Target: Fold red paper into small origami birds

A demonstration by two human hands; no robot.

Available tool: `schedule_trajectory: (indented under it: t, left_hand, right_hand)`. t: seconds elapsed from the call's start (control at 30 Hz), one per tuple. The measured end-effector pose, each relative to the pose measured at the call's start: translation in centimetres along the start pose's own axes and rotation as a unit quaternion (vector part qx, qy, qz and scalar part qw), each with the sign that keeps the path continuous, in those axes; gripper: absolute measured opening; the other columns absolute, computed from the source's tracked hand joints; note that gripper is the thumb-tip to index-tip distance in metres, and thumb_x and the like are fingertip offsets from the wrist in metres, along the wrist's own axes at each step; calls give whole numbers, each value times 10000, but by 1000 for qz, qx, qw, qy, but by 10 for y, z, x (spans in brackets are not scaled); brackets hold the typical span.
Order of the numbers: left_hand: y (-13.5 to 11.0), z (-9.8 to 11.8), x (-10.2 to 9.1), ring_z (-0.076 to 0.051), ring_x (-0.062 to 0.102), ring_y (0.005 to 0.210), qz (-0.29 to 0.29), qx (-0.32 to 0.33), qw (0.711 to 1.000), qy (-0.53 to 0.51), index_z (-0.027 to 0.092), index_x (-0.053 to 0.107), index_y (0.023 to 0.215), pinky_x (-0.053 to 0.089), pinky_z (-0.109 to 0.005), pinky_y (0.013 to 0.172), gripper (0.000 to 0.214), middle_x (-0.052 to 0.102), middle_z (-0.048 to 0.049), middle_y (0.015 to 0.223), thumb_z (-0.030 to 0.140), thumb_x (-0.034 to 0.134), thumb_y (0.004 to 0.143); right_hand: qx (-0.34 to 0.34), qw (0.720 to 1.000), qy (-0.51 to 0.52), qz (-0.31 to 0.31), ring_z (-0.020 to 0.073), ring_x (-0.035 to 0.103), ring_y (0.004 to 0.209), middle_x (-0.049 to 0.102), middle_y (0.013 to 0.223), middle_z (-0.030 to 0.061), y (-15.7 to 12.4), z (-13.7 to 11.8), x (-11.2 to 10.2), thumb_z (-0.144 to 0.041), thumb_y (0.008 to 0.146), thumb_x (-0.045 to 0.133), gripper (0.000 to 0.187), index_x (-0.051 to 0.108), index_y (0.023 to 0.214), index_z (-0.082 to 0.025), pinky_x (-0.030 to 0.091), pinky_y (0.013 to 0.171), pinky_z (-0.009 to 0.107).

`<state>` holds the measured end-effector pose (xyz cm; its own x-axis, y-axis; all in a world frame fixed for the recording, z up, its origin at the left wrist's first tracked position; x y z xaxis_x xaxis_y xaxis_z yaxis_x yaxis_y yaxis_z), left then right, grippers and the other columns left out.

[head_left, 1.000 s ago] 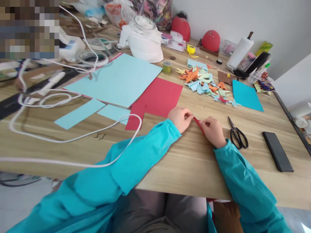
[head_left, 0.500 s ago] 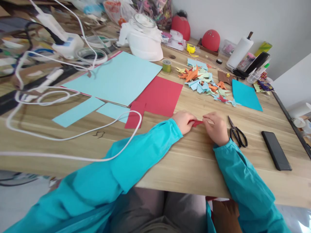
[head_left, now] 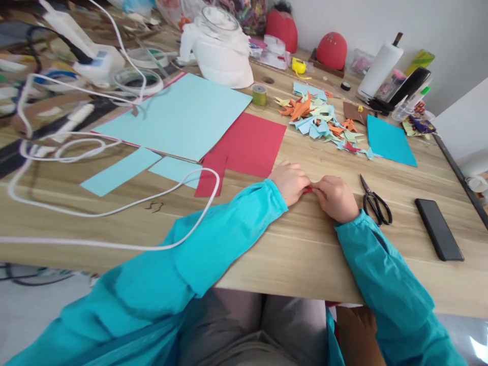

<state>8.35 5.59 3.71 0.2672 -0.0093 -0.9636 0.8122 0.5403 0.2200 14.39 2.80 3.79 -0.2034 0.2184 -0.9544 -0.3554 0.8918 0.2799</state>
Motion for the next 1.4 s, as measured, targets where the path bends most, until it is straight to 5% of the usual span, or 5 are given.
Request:
schedule_trajectory:
  t: [0.37, 0.77, 1.1, 1.4]
  left_hand:
    - [3, -1, 2, -195, 598, 866, -15, 2, 1000, 14, 222, 700, 890, 388, -326, 717, 218, 695, -37, 890, 229, 491, 826]
    - [2, 22, -4, -210, 591, 779, 26, 49, 992, 118, 118, 673, 745, 361, -350, 688, 233, 638, -92, 704, 110, 455, 824]
    - [0, 15, 3, -236, 553, 877, -29, -16, 996, 85, 127, 681, 879, 364, -329, 638, 247, 642, -99, 841, 147, 436, 866]
    - [3, 16, 6, -232, 553, 889, -21, 52, 994, 96, 134, 688, 886, 373, -352, 689, 245, 664, -85, 862, 175, 446, 874]
  right_hand:
    - [-10, 999, 31, -12, 164, 560, 727, 621, 775, 62, 0, 3, 6, -235, 893, 429, 269, 694, 870, -192, 373, 656, 269]
    - [-31, 993, -112, -26, 159, 466, 620, 587, 671, 70, 3, -12, 2, -154, 845, 456, 244, 645, 692, -144, 220, 592, 318]
    - [-9, 996, -82, -31, 173, 534, 671, 635, 742, 84, -2, 2, 2, -206, 878, 436, 264, 693, 849, -154, 289, 629, 306]
    - [1, 999, -23, -48, 203, 588, 740, 659, 798, 103, -1, 5, 1, -181, 840, 463, 220, 674, 795, -138, 343, 672, 311]
Point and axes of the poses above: each hand's wrist, its own y-axis towards the middle knuckle, its own x-axis out of the palm, z = x × y, the point moved 9 cm from there along y, towards the middle knuckle
